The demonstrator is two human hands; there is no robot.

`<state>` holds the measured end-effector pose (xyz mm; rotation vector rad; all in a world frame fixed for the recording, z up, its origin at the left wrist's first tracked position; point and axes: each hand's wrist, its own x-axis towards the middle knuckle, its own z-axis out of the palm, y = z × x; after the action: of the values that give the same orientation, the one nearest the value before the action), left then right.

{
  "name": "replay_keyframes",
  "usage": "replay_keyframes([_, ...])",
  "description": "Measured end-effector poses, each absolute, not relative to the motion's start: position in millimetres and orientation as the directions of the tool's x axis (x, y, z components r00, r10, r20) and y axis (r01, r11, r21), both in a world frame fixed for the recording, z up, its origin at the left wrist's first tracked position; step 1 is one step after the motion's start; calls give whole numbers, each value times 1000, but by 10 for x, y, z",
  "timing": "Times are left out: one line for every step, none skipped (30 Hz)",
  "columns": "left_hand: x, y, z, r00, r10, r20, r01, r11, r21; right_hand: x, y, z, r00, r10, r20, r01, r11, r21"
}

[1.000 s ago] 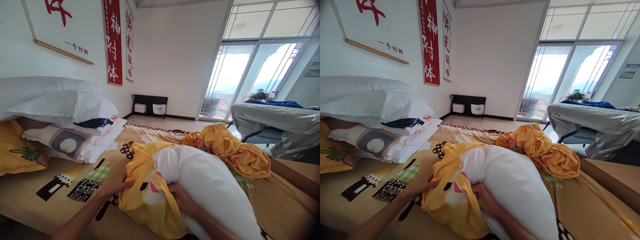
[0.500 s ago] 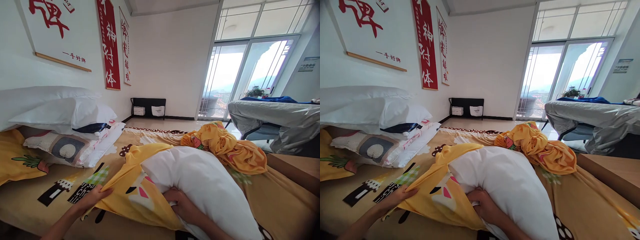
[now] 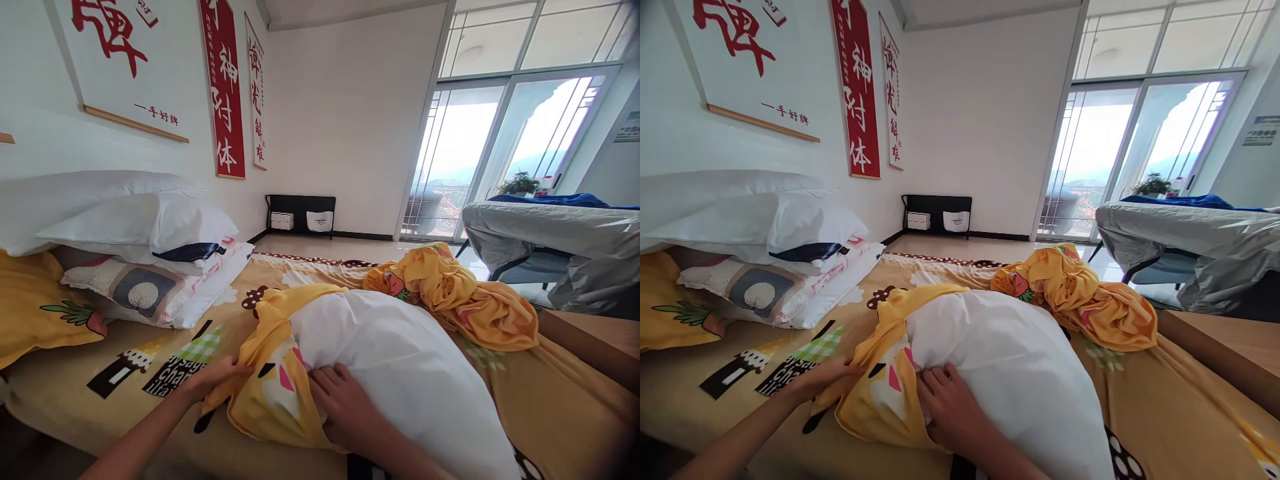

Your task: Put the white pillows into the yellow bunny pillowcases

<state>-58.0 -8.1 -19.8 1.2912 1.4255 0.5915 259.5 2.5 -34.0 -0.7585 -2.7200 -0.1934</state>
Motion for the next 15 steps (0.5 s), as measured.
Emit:
replay_keyframes([-511, -57, -202, 191, 901, -388, 253, 337, 907, 2551, 60, -388, -814, 462, 352, 531, 838, 128])
replay_keyframes([-448, -42, -218, 233, 894, -384, 134, 362, 923, 2512, 95, -436, -814, 439, 382, 535, 821, 198])
replay_keyframes([-392, -33, -246, 278, 887, -368, 34, 374, 927, 2482, 127, -477, -809, 413, 418, 540, 803, 253])
replay_keyframes([-345, -29, -282, 314, 882, -351, -40, 382, 923, 2462, 158, -508, -800, 388, 457, 546, 787, 288])
replay_keyframes([-307, -29, -321, 345, 874, -344, -94, 397, 913, 2453, 186, -523, -786, 370, 496, 554, 777, 298])
replay_keyframes([-279, -28, -360, 375, 863, -338, -138, 413, 900, 2454, 212, -519, -765, 366, 530, 565, 776, 280])
replay_keyframes([-259, -26, -397, 398, 853, -339, -170, 432, 886, 2463, 233, -495, -738, 380, 558, 576, 785, 226])
replay_keyframes([-247, -19, -427, 405, 848, -342, -195, 445, 874, 2481, 252, -449, -701, 414, 580, 583, 801, 133])
replay_keyframes([-242, -7, -449, 391, 854, -343, -221, 449, 866, 2504, 266, -386, -659, 465, 592, 579, 815, 4])
replay_keyframes([-243, 9, -462, 362, 867, -342, -248, 443, 862, 2533, 277, -311, -617, 521, 590, 555, 820, -144])
replay_keyframes([-251, 30, -466, 316, 885, -341, -269, 429, 862, 2565, 285, -231, -584, 574, 574, 508, 810, -293])
replay_keyframes([-265, 53, -462, 250, 910, -332, -283, 397, 873, 2599, 290, -155, -563, 619, 549, 450, 786, -425])
replay_keyframes([-284, 75, -449, 174, 933, -315, -279, 353, 893, 2634, 293, -89, -551, 652, 521, 391, 753, -529])
replay_keyframes([-308, 96, -428, 97, 952, -291, -252, 307, 918, 2670, 297, -41, -545, 677, 494, 345, 718, -605])
replay_keyframes([-337, 112, -402, 28, 964, -264, -204, 264, 943, 2703, 302, -14, -537, 699, 472, 316, 686, -656])
